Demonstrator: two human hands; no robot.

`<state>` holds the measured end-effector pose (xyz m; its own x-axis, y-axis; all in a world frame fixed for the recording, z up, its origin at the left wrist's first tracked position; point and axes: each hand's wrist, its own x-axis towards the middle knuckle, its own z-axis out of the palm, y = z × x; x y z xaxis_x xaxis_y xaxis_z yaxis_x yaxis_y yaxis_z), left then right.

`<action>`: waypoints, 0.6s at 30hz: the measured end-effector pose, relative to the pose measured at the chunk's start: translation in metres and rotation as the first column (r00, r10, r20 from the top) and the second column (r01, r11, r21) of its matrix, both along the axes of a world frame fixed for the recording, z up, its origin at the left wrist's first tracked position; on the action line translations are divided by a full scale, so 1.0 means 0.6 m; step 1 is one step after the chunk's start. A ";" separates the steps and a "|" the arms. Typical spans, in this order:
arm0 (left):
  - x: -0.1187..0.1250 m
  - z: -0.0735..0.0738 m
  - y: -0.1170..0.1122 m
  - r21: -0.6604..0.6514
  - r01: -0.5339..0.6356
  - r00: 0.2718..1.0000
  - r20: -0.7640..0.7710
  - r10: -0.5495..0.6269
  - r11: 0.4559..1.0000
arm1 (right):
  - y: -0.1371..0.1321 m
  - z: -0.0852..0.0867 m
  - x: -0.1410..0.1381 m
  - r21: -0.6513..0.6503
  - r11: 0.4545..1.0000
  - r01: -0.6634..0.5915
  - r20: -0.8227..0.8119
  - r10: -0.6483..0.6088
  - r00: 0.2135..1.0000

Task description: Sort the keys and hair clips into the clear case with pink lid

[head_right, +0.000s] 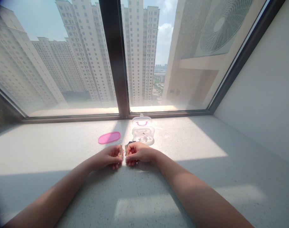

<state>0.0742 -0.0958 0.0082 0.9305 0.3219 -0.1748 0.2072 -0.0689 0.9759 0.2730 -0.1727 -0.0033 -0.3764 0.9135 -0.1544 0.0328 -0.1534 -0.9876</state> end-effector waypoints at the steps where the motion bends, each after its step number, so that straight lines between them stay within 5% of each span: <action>1: 0.000 0.000 0.000 0.000 0.000 1.000 -0.001 0.000 1.000 | 0.000 0.001 0.000 -0.001 1.000 -0.001 0.000 0.001 1.000; 18: 0.000 -0.004 0.001 0.018 -0.036 0.999 -0.017 0.037 0.999 | 0.000 0.001 0.000 -0.006 1.000 -0.004 -0.005 0.004 1.000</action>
<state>0.0742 -0.0950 0.0059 0.9150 0.3589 -0.1843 0.2263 -0.0784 0.9709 0.2731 -0.1729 -0.0030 -0.3809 0.9110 -0.1583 0.0281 -0.1597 -0.9868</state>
